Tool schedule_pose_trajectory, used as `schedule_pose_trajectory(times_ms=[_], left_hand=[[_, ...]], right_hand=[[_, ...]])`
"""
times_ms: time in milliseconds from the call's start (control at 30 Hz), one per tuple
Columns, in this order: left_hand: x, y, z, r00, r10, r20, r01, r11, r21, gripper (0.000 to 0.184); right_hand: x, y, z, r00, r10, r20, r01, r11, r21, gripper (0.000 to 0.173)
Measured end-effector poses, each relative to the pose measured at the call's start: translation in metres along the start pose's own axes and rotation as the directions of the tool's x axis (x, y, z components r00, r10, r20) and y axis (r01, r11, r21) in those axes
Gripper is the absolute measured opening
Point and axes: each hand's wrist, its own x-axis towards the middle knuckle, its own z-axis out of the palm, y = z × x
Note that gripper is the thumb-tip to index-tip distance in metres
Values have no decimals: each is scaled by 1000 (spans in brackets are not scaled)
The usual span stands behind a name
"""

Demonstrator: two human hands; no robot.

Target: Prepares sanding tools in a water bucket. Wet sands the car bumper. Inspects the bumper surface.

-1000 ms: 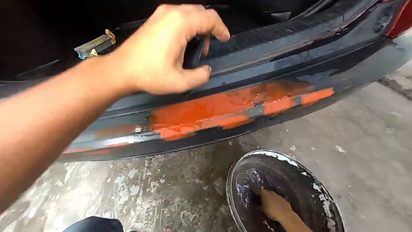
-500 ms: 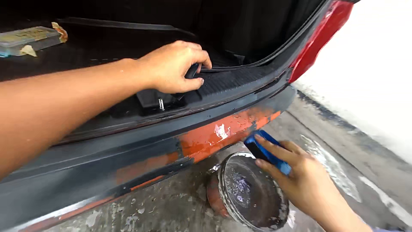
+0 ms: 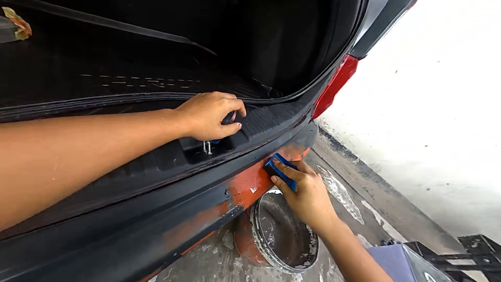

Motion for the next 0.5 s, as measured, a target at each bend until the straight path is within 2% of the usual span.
schedule_pose_trajectory(times_ms=[133, 200, 300, 367, 433, 500], left_hand=[[-2, 3, 2, 997, 57, 54, -61, 996, 71, 31], [1, 0, 3, 996, 65, 63, -71, 994, 85, 32], [2, -2, 7, 995, 71, 73, -76, 995, 69, 33], [1, -1, 7, 995, 69, 65, -74, 995, 72, 33], [1, -1, 8, 995, 75, 59, -80, 994, 75, 33], [2, -3, 8, 995, 78, 55, -82, 994, 79, 33]], right_hand=[[-21, -28, 2, 997, -22, -70, 24, 999, 27, 38], [-17, -21, 5, 994, -19, -105, 17, 1000, -25, 38], [5, 9, 13, 983, 148, -110, -156, 985, -67, 38], [8, -3, 13, 969, 224, -99, -229, 973, -37, 37], [-8, -39, 10, 982, 150, -115, -155, 987, -40, 37], [-19, -53, 10, 988, 57, -141, -69, 995, -76, 39]])
